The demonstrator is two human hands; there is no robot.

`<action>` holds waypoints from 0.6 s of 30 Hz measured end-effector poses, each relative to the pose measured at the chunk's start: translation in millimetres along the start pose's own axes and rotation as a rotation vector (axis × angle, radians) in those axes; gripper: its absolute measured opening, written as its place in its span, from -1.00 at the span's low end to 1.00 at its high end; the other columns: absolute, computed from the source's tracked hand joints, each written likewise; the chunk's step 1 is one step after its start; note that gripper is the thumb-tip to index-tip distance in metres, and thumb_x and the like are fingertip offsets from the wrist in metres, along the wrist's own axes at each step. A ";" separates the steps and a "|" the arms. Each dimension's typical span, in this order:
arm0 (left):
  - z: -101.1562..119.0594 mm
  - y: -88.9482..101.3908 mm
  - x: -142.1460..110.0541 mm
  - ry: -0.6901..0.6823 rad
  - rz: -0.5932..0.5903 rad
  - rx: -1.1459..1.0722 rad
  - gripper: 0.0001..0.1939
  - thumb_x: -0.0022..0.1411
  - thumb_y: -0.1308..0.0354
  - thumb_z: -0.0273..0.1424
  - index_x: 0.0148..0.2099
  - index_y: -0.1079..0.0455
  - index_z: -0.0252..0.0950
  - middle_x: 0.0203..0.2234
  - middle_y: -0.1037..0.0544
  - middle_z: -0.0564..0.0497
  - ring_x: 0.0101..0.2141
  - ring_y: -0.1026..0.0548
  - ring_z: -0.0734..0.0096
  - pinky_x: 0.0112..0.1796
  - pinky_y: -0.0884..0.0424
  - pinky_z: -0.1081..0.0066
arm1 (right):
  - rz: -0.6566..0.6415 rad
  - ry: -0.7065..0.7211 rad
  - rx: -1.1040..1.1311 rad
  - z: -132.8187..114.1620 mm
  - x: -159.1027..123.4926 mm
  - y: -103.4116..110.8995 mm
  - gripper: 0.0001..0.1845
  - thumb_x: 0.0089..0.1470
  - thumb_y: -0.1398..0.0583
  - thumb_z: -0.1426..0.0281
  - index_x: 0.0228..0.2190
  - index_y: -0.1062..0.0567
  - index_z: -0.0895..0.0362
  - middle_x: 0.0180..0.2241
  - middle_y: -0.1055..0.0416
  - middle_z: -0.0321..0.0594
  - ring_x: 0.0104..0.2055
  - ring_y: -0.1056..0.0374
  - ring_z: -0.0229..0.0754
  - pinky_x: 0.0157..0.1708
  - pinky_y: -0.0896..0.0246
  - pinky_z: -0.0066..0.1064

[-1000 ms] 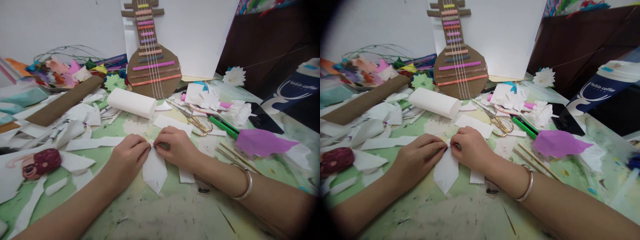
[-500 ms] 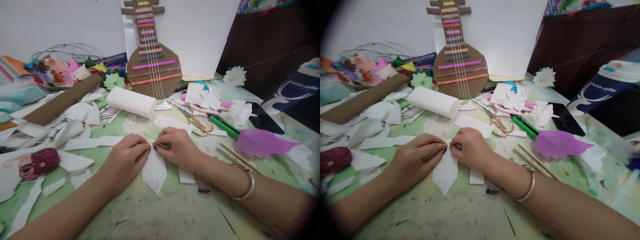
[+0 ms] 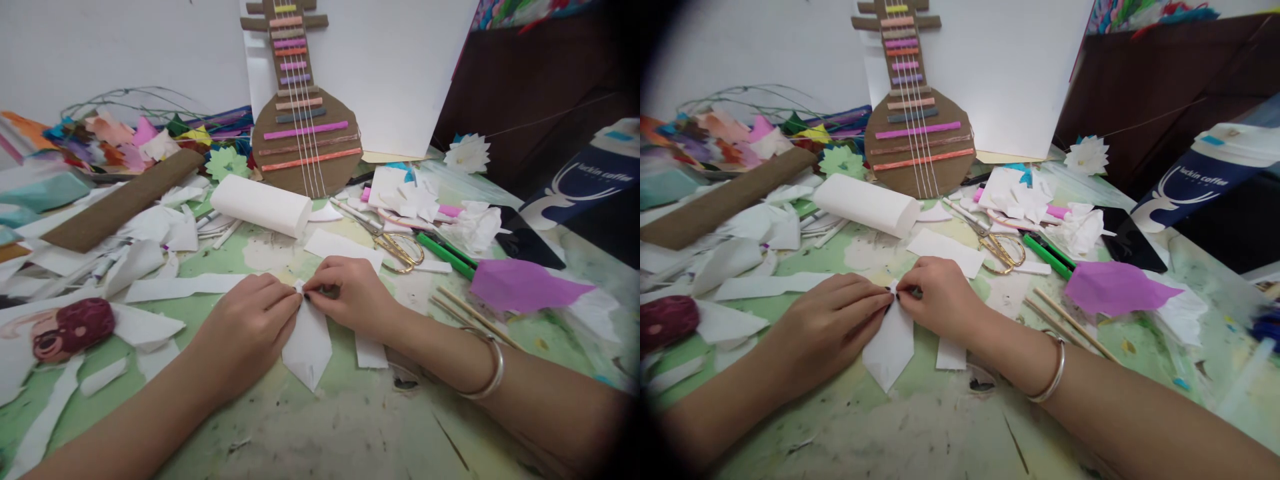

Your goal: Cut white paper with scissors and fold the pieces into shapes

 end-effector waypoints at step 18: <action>4.6 -3.7 3.8 0.050 -0.063 -0.003 -0.78 0.22 0.04 -0.49 -0.30 -0.44 -0.33 -0.42 -0.43 -0.11 -0.30 -0.38 0.22 -0.26 -0.41 0.17 | 0.001 0.098 -0.098 -4.6 1.8 0.7 -0.75 -0.03 -0.14 0.51 -0.34 -0.59 0.09 -0.43 -0.35 -0.20 -0.32 -0.21 -0.21 -0.28 -0.10 -0.38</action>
Point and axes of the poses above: each hand's wrist, its own x-axis towards the middle knuckle, its own y-axis out of the back of the hand, z = x × y, the point moved 9 cm from there along x, towards the middle knuckle
